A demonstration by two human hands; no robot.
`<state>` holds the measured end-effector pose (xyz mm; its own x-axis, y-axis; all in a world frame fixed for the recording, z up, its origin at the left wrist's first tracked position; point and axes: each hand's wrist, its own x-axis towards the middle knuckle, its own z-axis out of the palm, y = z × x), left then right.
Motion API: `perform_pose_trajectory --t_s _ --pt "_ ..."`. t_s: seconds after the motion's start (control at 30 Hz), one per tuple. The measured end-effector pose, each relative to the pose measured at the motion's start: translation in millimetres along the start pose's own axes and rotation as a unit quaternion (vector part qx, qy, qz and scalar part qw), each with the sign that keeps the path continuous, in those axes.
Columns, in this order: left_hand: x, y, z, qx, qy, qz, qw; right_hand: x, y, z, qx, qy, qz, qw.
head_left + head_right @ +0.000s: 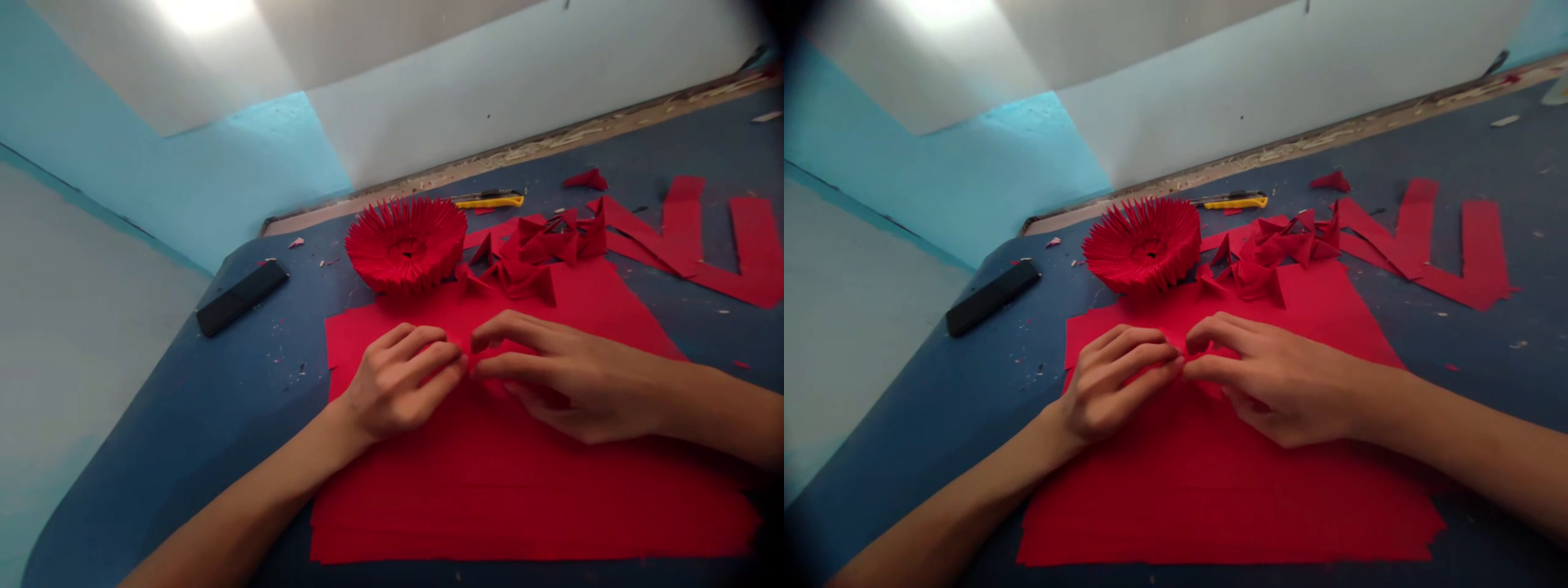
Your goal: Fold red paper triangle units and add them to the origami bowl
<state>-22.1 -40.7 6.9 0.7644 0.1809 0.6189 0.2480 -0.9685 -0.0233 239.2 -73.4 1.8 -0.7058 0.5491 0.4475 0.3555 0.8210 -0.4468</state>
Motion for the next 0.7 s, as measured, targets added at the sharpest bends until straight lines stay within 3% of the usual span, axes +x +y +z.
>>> perform_pose_trajectory --t_s 0.1,0.3,0.7 --pt "-2 0 4.4 -0.001 0.009 -0.015 1.0 -2 4 1 -0.008 -0.025 0.004 1.0" --pt "-3 3 6.8 -0.014 -0.018 -0.028 0.999 -5 13 2 -0.053 0.043 -0.053 0.996" --pt "-5 11 12.3 -0.028 -0.069 -0.022 0.997 -2 21 -14 -0.032 -0.066 -0.052 0.996"
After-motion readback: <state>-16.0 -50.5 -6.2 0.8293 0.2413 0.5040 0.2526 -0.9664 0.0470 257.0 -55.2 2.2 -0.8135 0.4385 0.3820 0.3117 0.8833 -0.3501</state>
